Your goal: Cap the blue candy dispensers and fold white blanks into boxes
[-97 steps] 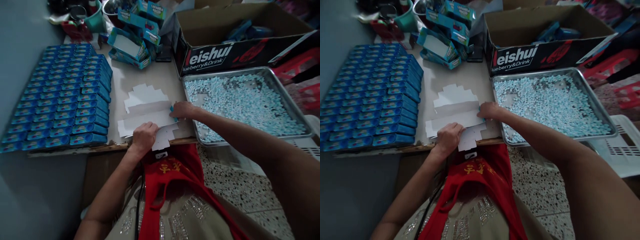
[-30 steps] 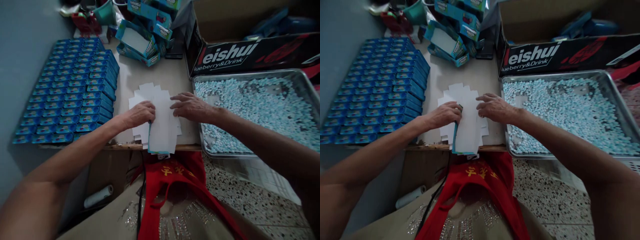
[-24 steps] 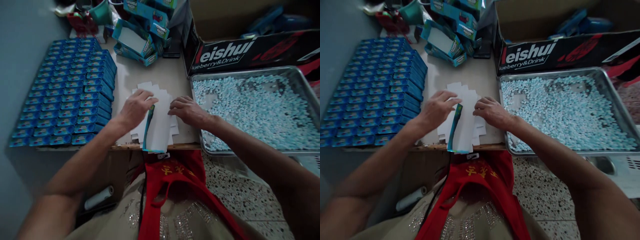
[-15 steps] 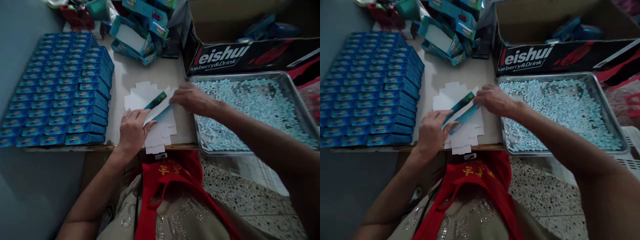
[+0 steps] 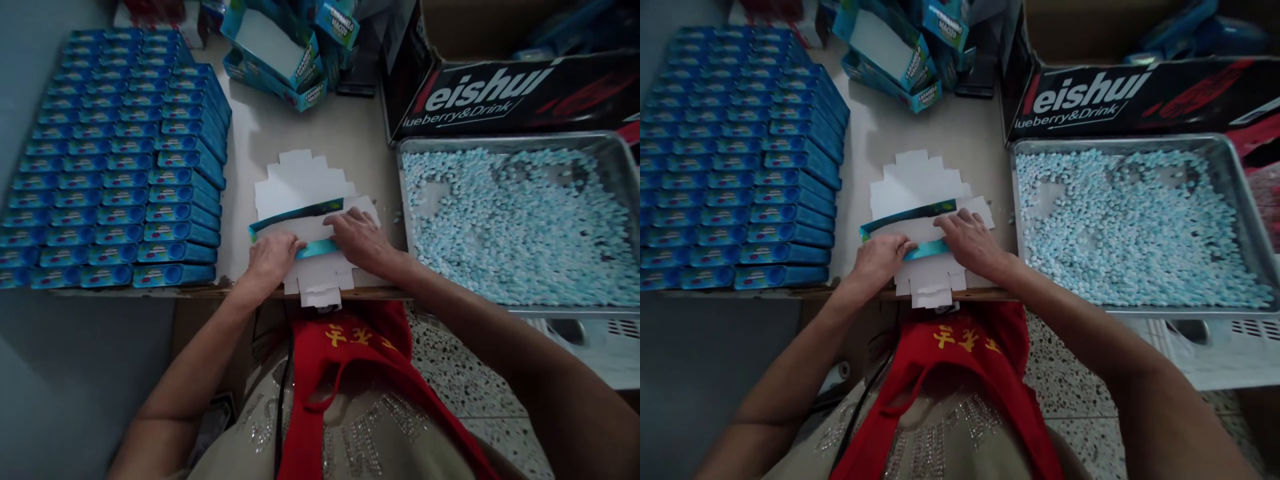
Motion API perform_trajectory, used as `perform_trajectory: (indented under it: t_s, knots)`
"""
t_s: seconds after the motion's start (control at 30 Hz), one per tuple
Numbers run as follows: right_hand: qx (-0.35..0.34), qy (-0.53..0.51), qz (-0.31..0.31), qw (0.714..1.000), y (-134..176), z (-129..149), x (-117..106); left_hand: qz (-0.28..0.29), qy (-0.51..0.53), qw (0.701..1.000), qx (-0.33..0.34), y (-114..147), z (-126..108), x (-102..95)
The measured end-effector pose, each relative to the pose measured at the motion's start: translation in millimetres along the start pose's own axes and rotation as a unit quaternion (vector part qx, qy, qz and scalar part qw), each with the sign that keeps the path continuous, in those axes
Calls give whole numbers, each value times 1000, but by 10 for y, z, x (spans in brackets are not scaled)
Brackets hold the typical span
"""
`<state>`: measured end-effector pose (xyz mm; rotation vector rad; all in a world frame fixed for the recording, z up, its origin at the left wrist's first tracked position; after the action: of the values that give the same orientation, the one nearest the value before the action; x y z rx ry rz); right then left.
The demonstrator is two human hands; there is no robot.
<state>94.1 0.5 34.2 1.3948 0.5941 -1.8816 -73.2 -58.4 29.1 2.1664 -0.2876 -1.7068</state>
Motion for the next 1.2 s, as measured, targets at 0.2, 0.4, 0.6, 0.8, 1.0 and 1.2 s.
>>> perform_trajectory:
  t_s: [0.2, 0.4, 0.6, 0.8, 1.0, 1.2]
  knots:
    - [-108, 124, -22, 986, 239, 377, 45, -161, 48, 985, 34, 110, 84, -91]
    - [-83, 113, -18, 990, 95, 292, 196, -187, 0, 978, 92, 319, -50, 129]
    - [-104, 124, -2, 987, -46, 262, 194, -135, -43, 989, 41, 300, -96, 266]
    - [-116, 123, 43, 985, -144, 375, 270, -96, -112, 988, 43, 246, -107, 224]
    - [-108, 56, 158, 980, -182, 318, 283, -73, -105, 991, 42, 304, -100, 267]
    - [-201, 68, 141, 967, 117, 308, 95, -31, -74, 996, 37, 493, -266, 179]
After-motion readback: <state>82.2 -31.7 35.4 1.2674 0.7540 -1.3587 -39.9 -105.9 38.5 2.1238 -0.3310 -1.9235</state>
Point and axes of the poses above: each hand's wrist, its own y-axis away from the middle knuckle, its own x-axis out of the palm, z = x × y, the point moved 7 cm from there along -y, towards the middle knuckle, and after that the axes turned 6 degrees about z, right-handed, at the moved point
